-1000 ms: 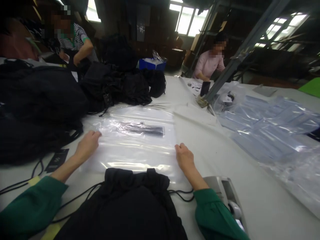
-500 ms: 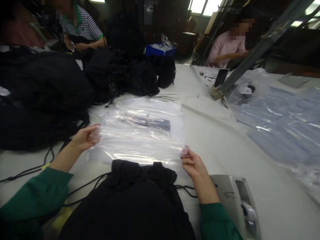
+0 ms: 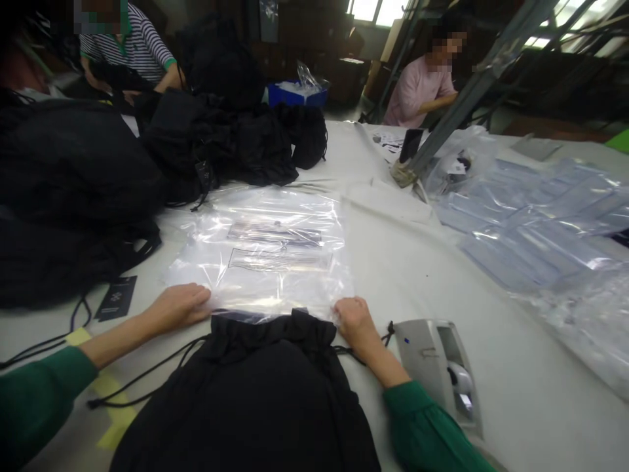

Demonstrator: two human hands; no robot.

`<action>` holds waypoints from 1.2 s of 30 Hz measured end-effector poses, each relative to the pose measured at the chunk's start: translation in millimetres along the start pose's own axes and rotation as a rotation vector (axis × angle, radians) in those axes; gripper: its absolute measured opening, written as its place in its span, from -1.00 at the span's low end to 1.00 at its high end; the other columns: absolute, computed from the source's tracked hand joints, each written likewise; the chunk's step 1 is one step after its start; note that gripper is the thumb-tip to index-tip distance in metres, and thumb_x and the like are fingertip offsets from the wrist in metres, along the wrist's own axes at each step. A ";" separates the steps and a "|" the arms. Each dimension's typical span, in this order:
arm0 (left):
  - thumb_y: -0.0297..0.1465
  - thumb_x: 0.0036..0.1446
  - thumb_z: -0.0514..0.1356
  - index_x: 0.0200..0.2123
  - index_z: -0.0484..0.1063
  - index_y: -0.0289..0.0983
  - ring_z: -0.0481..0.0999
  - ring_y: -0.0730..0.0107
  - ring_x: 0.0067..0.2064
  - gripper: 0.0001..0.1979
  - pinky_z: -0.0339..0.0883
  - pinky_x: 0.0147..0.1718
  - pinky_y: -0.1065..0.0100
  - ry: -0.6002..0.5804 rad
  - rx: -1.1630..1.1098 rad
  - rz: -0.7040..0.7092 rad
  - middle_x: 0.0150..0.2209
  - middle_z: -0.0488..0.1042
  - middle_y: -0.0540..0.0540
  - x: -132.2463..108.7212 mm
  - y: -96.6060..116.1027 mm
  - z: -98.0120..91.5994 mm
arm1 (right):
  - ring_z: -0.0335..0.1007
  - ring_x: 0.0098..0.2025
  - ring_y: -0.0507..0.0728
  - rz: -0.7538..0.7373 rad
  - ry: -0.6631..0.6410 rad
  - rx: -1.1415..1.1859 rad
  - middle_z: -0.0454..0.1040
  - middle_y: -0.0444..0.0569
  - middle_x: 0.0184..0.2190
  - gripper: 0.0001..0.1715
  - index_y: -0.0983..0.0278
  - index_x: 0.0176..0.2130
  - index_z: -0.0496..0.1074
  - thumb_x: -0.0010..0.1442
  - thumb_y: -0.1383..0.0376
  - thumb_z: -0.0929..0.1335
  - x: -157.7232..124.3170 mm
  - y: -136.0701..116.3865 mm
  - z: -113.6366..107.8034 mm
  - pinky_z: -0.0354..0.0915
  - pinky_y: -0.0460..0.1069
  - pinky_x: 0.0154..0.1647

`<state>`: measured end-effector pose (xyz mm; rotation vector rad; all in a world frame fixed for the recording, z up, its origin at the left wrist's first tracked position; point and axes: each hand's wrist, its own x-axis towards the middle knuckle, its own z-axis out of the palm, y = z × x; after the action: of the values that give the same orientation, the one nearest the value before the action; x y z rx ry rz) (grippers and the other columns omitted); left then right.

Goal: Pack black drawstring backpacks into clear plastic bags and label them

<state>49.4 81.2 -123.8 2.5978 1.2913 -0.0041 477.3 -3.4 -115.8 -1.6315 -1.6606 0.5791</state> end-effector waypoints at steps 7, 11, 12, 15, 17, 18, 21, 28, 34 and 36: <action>-0.14 0.17 0.07 -0.42 0.31 -0.24 0.47 0.15 -0.34 -0.71 0.15 -0.38 0.33 -0.157 -0.211 -0.213 -0.41 0.46 -0.15 -30.6 33.2 11.1 | 0.16 -0.54 0.10 0.103 -0.094 -0.118 0.29 -0.14 -0.62 -0.81 0.21 -0.46 0.32 0.11 0.16 0.30 -68.1 0.2 11.6 0.18 -0.03 -0.46; -0.30 0.08 0.06 -0.53 0.27 -0.25 0.42 0.25 -0.41 -0.80 0.11 -0.43 0.37 -0.209 -0.375 -0.215 -0.49 0.42 -0.08 -38.7 51.0 14.0 | 0.27 -0.54 0.10 0.216 -0.185 0.004 0.41 -0.12 -0.57 -0.58 0.27 -0.34 0.41 0.25 0.02 0.20 -82.7 -18.6 3.1 0.26 -0.05 -0.49; -0.31 0.06 0.06 -0.58 0.24 -0.25 0.38 0.30 -0.46 -0.78 0.09 -0.47 0.39 -0.236 -0.428 -0.207 -0.54 0.38 -0.04 -42.8 54.7 15.1 | 0.34 -0.47 0.13 0.285 -0.242 0.102 0.46 -0.07 -0.52 -0.49 0.29 -0.32 0.43 0.28 -0.03 0.17 -85.9 -23.7 0.4 0.31 -0.03 -0.44; -0.25 0.03 0.07 -0.67 0.18 -0.26 0.25 0.41 -0.55 -0.69 0.06 -0.56 0.42 -0.316 -0.563 -0.203 -0.66 0.27 0.04 -58.5 63.1 19.4 | 0.43 -0.32 0.23 0.495 -0.405 0.385 0.53 -0.02 -0.44 -0.33 0.33 -0.30 0.48 0.27 -0.15 0.14 -95.3 -33.2 -7.3 0.38 0.02 -0.34; -0.20 0.06 0.06 -0.67 0.20 -0.26 0.23 0.42 -0.57 -0.65 0.08 -0.57 0.42 -0.336 -0.616 -0.223 -0.67 0.27 0.04 -66.3 65.9 22.6 | 0.44 -0.31 0.25 0.516 -0.428 0.395 0.54 -0.02 -0.46 -0.32 0.32 -0.33 0.50 0.24 -0.17 0.17 -99.4 -31.5 -10.8 0.40 0.03 -0.32; -0.17 0.08 0.05 -0.66 0.23 -0.26 0.24 0.41 -0.56 -0.63 0.10 -0.57 0.41 -0.337 -0.633 -0.233 -0.67 0.29 0.03 -67.7 66.2 23.8 | 0.45 -0.33 0.25 0.495 -0.409 0.354 0.54 -0.02 -0.47 -0.32 0.32 -0.36 0.50 0.22 -0.18 0.18 -100.8 -28.2 -11.8 0.40 0.04 -0.32; -0.12 0.16 -0.03 -0.64 0.25 -0.25 0.30 0.34 -0.53 -0.57 0.16 -0.54 0.38 -0.271 -0.649 -0.307 -0.64 0.33 -0.01 -63.5 64.2 23.8 | 0.49 -0.35 0.27 0.386 -0.211 0.131 0.59 0.04 -0.43 -0.35 0.31 -0.36 0.54 0.18 -0.17 0.22 -106.1 -14.1 -13.0 0.43 0.07 -0.27; -0.17 0.28 -0.07 -0.31 0.49 -0.23 0.52 0.27 -0.34 -0.61 0.37 -0.30 0.39 0.291 -0.676 -0.377 -0.42 0.54 -0.05 -95.9 68.2 25.1 | 0.58 -0.20 0.27 0.269 0.138 -0.042 0.63 0.05 -0.25 -0.47 0.24 -0.18 0.60 0.27 -0.01 0.20 -171.2 1.0 -20.3 0.51 0.05 -0.19; -0.22 0.10 0.16 0.03 0.45 -0.09 0.58 0.15 -0.08 -0.60 0.42 -0.09 0.38 0.058 -0.690 -0.286 -0.11 0.61 -0.02 -124.0 60.3 48.5 | 0.53 -0.07 0.27 0.127 -0.040 -0.105 0.59 0.00 -0.10 -0.57 0.17 -0.01 0.52 0.16 0.18 0.29 -196.2 0.1 -19.1 0.46 0.08 -0.02; -0.23 0.09 0.16 0.09 0.40 -0.10 0.59 0.08 -0.09 -0.54 0.43 -0.07 0.30 -0.033 -0.682 -0.318 -0.14 0.62 -0.02 -109.5 56.7 49.6 | 0.54 -0.11 0.29 0.231 -0.057 -0.127 0.60 0.04 -0.16 -0.57 0.23 -0.06 0.52 0.12 0.20 0.26 -177.4 -6.2 -14.1 0.45 0.10 -0.07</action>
<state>32.3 -48.4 -148.1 1.8052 1.3756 0.2837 472.1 -180.4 -134.6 -1.9322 -1.5876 0.6507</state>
